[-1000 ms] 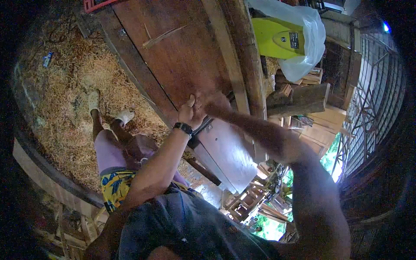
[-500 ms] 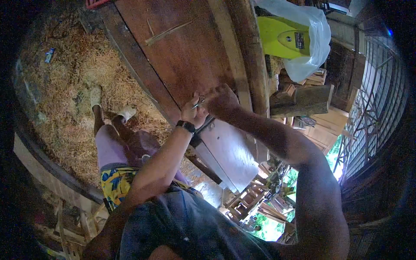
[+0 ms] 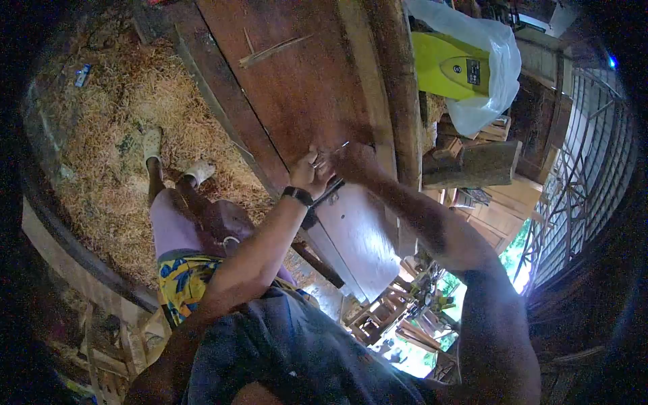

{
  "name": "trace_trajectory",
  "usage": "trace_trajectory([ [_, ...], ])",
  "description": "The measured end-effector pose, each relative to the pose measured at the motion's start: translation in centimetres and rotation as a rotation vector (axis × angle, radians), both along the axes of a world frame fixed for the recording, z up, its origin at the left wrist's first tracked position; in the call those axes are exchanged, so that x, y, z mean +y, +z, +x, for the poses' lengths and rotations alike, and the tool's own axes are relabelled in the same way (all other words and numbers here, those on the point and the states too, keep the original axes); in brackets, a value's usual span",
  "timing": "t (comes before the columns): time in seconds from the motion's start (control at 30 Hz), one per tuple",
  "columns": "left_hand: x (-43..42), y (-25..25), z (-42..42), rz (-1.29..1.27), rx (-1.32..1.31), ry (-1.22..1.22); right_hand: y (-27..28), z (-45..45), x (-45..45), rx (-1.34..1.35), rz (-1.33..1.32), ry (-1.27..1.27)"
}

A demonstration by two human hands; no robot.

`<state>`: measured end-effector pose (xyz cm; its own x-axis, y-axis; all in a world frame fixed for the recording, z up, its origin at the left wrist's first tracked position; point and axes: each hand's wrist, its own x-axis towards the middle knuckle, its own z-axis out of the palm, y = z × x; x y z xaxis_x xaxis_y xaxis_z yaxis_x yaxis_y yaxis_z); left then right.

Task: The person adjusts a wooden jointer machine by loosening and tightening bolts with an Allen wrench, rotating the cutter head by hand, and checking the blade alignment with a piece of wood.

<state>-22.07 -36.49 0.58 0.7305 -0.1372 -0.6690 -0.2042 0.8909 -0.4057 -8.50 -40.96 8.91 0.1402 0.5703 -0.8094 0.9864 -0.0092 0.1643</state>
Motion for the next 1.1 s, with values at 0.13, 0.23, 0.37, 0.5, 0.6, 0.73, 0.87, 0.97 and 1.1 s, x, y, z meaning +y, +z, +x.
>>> trace_trajectory([
  [0.13,0.5,1.1,0.2,0.032,0.053,-0.047,5.8,-2.8,5.9,0.019,0.456,0.303],
  [0.23,-0.6,-0.5,0.5,-0.014,0.006,0.008,5.3,-2.5,6.1,0.168,0.123,0.310],
  [0.37,-1.5,-1.7,0.1,-0.010,-0.130,0.087,0.2,-0.9,2.2,0.222,0.035,-0.260],
  [0.5,-0.6,-1.6,-0.7,-0.118,-0.247,0.116,-0.5,-1.7,-0.4,0.456,0.080,-1.103],
  [0.6,-0.6,-0.7,0.0,-0.137,-0.160,0.136,1.4,-1.5,0.3,0.391,0.135,-1.161],
  [0.73,-0.4,-0.6,0.7,-0.070,0.032,-0.013,5.3,-3.8,4.0,-0.004,0.431,-0.390],
  [0.87,0.0,0.4,0.0,-0.024,-0.051,0.154,5.8,-3.5,4.8,0.026,0.322,0.091],
  [0.97,-1.0,-1.4,0.1,-0.106,-0.111,0.133,5.0,-3.4,4.7,0.068,0.337,0.312],
  [1.1,-0.1,0.0,-0.4,-0.141,-0.141,0.158,2.4,-2.0,3.1,0.225,0.087,-0.270],
])
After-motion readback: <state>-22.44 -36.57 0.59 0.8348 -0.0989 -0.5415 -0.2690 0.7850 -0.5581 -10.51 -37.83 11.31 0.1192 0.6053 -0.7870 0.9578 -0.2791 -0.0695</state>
